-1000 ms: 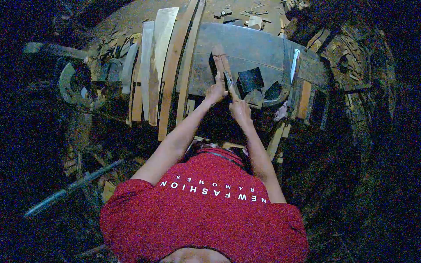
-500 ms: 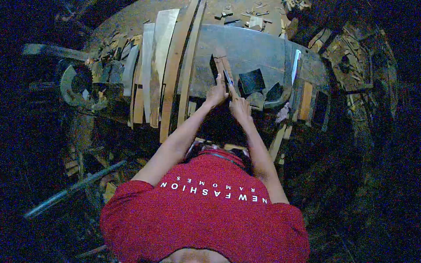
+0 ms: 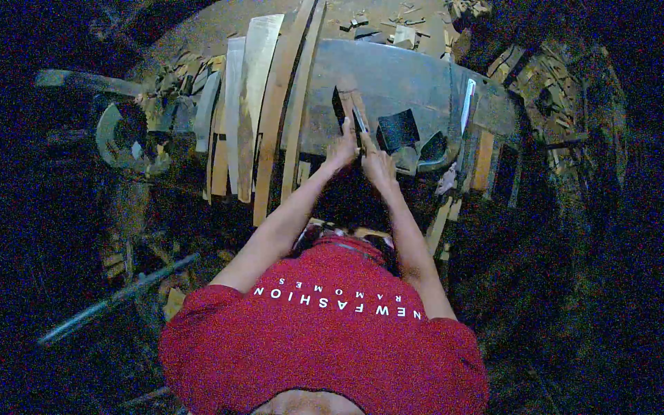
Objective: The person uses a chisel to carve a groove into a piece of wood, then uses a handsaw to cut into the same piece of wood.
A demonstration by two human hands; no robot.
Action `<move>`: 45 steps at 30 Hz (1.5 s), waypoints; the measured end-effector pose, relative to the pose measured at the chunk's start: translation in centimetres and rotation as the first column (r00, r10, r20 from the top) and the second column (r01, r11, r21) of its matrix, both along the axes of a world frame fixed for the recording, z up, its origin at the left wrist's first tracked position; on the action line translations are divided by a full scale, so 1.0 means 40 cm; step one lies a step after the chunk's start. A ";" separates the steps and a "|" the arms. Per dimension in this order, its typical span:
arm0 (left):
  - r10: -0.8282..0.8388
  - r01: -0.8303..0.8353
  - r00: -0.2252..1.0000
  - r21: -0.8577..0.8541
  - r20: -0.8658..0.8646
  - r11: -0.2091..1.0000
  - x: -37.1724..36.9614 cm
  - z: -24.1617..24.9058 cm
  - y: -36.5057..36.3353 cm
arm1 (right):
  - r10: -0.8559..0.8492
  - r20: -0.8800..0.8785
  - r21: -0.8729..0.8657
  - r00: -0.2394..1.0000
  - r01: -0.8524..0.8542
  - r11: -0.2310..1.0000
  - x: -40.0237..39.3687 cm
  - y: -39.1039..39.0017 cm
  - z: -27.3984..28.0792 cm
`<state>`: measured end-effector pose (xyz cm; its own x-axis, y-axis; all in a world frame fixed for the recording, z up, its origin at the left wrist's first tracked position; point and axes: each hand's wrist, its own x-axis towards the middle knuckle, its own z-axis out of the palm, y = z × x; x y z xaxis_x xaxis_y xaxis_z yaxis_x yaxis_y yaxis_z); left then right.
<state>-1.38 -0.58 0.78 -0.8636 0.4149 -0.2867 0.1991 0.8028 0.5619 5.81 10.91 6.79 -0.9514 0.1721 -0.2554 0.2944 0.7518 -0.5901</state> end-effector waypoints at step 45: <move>0.062 -0.063 0.997 -0.013 -0.050 0.998 -0.002 0.032 -0.002 | 0.026 -0.002 0.064 1.000 -0.026 0.998 0.118 -0.022 0.040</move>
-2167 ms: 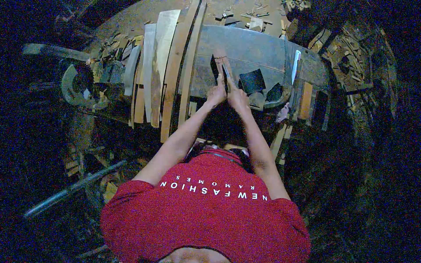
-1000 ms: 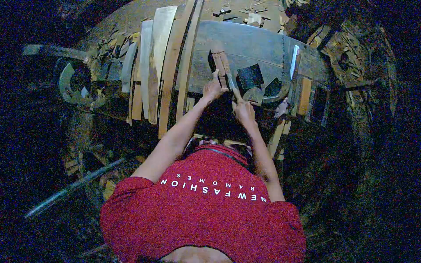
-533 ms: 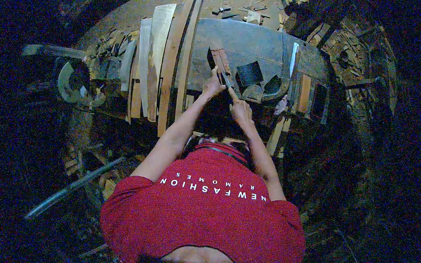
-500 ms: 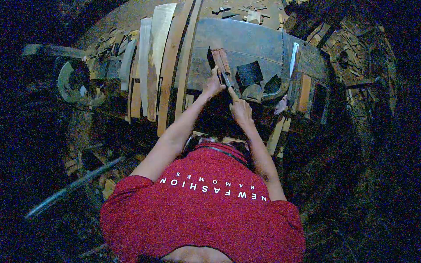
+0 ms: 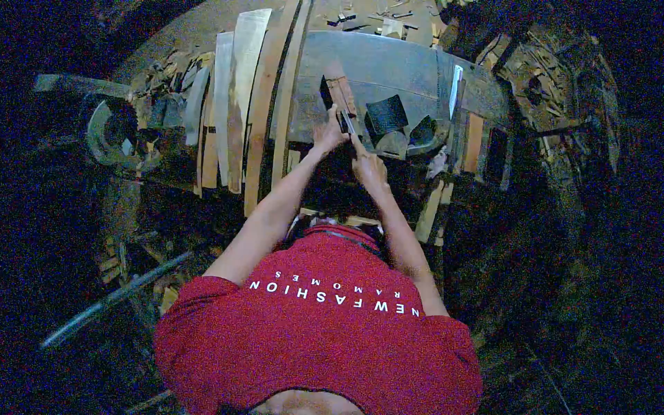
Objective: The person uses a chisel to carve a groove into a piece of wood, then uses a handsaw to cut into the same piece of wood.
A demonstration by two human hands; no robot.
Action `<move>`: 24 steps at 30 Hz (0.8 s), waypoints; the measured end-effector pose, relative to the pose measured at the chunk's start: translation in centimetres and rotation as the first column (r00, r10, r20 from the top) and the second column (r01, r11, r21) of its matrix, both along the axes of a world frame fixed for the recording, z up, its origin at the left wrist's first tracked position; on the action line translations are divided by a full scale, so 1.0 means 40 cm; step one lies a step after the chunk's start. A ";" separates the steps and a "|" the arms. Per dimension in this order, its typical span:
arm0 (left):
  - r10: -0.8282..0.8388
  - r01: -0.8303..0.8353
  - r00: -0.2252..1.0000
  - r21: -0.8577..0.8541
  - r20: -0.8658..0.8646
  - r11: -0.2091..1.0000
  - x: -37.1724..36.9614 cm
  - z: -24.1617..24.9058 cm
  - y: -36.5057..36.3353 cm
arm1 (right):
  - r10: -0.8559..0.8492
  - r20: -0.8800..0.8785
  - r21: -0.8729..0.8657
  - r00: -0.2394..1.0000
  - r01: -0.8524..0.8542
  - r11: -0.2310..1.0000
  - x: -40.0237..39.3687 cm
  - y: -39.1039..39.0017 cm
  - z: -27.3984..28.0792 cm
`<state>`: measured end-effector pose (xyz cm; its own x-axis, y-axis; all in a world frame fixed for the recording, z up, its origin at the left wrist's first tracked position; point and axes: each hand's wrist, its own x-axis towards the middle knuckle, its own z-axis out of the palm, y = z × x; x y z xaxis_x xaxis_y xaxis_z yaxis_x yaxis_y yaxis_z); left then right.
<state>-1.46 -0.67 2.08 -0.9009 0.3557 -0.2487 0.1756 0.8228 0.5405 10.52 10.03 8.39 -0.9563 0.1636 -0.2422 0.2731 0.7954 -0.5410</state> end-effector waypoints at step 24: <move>0.037 -0.034 0.997 -0.043 0.069 0.998 -0.007 -0.008 0.013 | -0.043 -0.033 -0.083 0.999 0.041 0.996 0.034 0.004 -0.015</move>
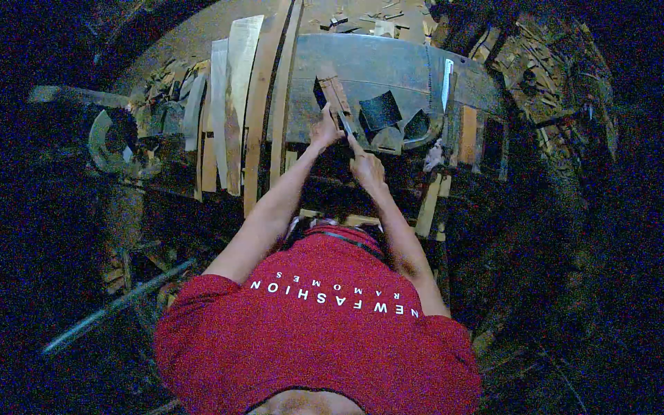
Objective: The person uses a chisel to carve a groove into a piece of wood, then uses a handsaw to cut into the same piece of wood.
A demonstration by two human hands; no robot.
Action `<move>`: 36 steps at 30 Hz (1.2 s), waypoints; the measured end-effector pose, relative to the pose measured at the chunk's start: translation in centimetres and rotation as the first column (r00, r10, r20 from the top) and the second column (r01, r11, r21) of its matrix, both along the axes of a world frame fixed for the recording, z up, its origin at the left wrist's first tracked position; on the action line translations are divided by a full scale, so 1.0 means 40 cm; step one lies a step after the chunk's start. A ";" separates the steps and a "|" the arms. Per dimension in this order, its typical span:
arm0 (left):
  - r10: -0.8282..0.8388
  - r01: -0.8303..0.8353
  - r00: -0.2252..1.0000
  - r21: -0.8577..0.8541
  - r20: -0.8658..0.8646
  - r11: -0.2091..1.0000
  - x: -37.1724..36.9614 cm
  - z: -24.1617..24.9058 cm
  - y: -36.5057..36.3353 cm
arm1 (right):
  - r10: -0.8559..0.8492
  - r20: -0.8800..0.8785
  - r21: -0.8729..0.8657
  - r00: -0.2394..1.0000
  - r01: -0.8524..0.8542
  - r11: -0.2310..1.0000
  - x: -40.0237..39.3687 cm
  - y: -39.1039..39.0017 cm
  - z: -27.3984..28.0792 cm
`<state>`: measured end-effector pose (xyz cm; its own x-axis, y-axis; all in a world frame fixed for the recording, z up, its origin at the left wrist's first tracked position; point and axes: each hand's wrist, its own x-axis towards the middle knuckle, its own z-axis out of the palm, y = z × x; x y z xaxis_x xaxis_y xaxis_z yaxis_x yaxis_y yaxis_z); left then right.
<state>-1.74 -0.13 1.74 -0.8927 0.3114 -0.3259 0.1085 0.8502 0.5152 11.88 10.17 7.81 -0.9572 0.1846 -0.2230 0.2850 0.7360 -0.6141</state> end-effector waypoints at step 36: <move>0.036 -0.022 0.970 -0.059 0.240 0.998 -0.019 -0.029 -0.008 | 0.060 0.036 0.064 0.998 -0.062 0.996 -0.119 0.007 -0.008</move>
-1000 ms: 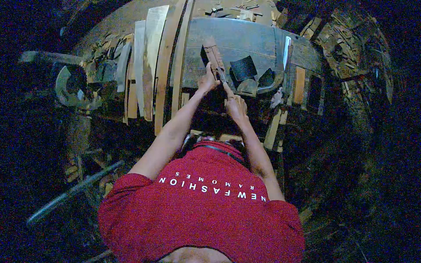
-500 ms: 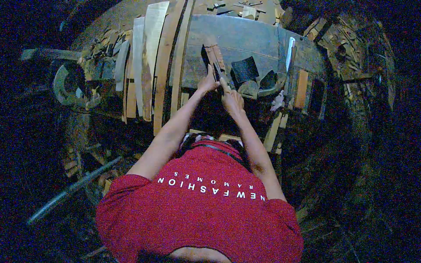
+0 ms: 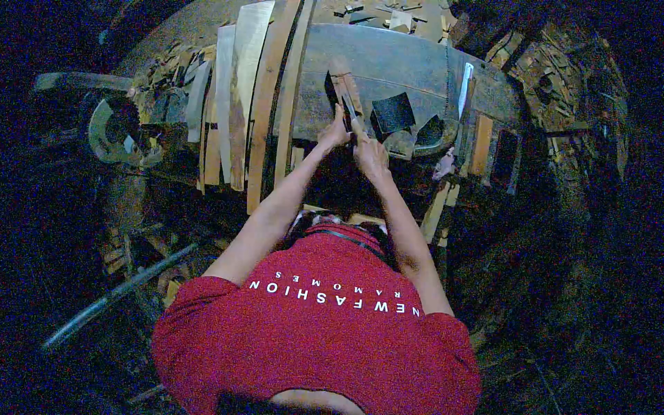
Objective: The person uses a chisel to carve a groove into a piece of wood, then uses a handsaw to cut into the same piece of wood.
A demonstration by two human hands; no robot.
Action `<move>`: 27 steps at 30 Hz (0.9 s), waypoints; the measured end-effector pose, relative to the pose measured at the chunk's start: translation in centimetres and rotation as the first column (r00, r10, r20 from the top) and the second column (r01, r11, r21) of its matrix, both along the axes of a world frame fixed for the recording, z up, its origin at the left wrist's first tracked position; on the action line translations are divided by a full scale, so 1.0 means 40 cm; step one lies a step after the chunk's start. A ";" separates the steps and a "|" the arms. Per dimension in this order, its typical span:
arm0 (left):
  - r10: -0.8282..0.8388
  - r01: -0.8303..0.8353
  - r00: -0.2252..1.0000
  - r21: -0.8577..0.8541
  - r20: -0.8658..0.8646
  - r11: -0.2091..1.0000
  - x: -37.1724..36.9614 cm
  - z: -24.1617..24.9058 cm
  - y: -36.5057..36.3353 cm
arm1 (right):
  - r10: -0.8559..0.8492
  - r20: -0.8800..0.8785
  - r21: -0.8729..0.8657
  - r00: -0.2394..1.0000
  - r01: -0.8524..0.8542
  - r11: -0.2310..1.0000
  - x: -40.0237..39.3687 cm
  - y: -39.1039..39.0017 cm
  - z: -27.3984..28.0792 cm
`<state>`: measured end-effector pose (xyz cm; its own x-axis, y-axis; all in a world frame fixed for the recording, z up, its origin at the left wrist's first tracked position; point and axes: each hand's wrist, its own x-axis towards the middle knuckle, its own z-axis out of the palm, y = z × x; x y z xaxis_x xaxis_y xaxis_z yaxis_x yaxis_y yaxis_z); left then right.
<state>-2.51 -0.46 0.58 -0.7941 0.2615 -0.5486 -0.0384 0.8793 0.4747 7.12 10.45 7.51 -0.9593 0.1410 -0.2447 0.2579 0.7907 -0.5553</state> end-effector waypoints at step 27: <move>-0.019 0.017 0.998 0.023 0.061 1.000 -0.003 -0.017 -0.004 | 0.005 -0.043 0.011 0.999 -0.004 1.000 -0.091 -0.002 -0.021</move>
<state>-2.62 -0.62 -0.12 -0.7541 0.2880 -0.5902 -0.0523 0.8695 0.4912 3.47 10.36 6.65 -0.9696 0.1393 -0.2013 0.2303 0.7978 -0.5572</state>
